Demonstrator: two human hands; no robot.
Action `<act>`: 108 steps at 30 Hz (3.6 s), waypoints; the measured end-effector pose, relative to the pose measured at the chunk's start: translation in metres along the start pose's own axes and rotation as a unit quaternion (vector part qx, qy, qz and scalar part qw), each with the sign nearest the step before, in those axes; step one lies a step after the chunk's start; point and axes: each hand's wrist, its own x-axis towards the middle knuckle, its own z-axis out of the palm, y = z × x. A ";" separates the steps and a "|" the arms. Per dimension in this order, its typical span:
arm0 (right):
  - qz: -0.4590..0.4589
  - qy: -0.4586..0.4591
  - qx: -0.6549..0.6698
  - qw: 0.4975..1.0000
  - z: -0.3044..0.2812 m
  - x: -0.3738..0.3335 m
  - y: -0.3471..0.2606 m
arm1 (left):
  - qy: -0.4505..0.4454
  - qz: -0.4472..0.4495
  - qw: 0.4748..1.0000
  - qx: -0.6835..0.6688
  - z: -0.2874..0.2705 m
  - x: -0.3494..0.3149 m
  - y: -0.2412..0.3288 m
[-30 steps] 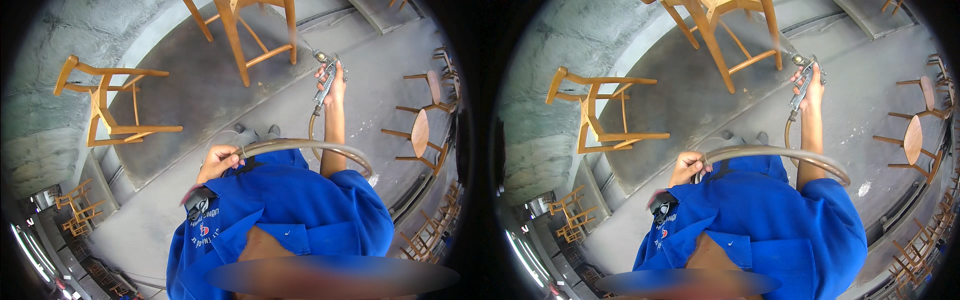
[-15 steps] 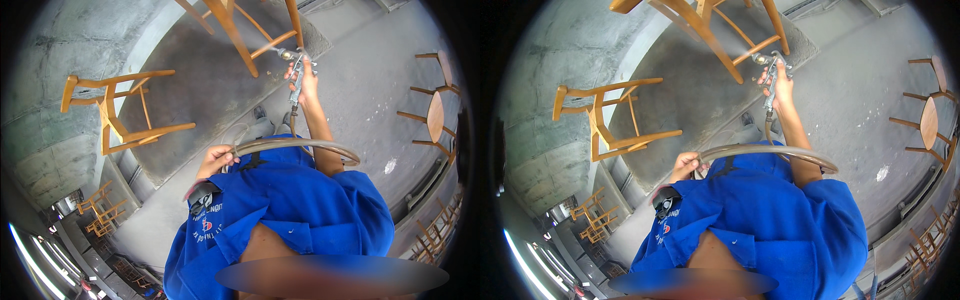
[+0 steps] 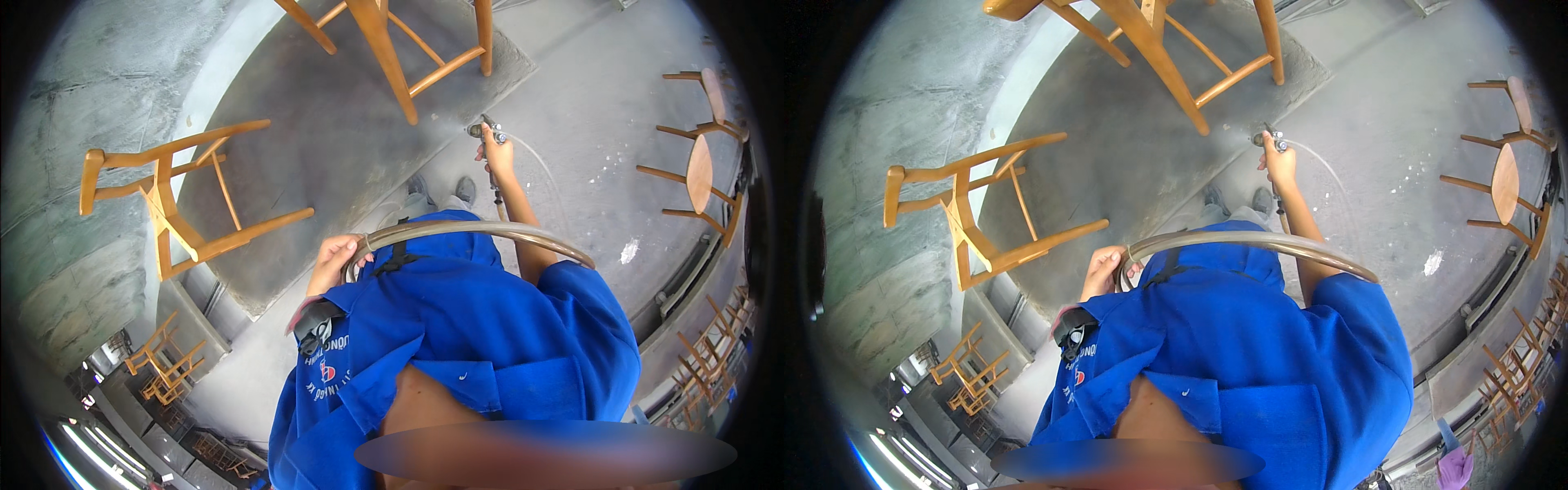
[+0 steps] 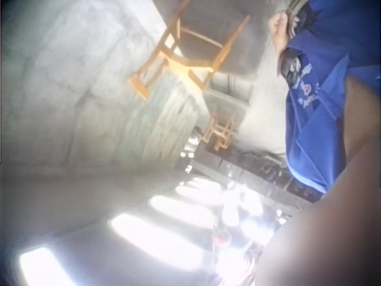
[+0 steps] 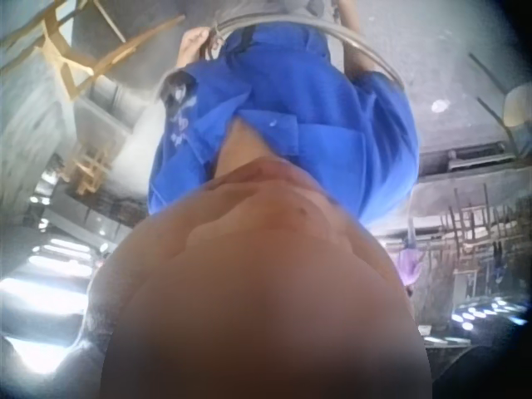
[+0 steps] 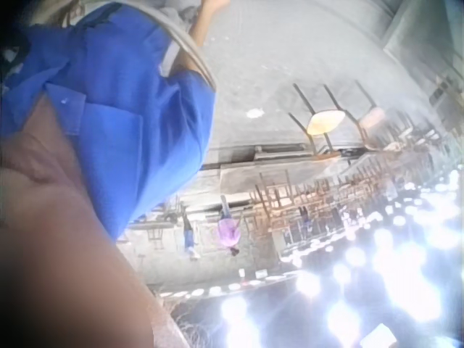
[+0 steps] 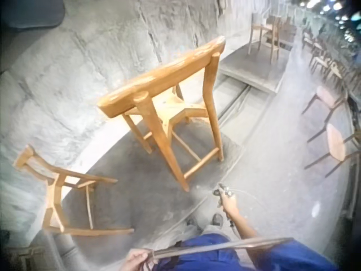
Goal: The person uses a spray gun to apply finish to wooden chairs in a workshop. They rotate and reposition each chair to coat all sides, then move to the next chair and repeat the process.
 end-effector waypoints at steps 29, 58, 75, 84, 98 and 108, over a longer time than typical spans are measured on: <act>-0.066 0.051 -0.061 0.995 -0.001 -0.161 -0.025 | 0.094 0.577 0.795 0.162 0.006 0.185 0.219; -0.350 0.155 0.134 0.914 -0.137 -0.113 -0.192 | 0.179 0.640 0.712 0.226 0.167 0.270 0.261; -0.136 0.125 0.220 0.958 -0.127 -0.139 -0.094 | 0.105 0.594 0.719 0.346 0.103 0.179 0.209; -0.197 0.098 0.147 0.964 -0.153 -0.104 -0.115 | 0.060 0.559 0.732 0.385 0.106 0.214 0.261; -0.398 0.135 0.199 0.885 -0.102 -0.238 -0.172 | 0.088 0.551 0.725 0.404 0.064 0.171 0.197; -0.374 0.058 0.269 0.885 -0.034 -0.328 -0.108 | -0.058 0.280 0.810 0.512 -0.092 0.139 0.091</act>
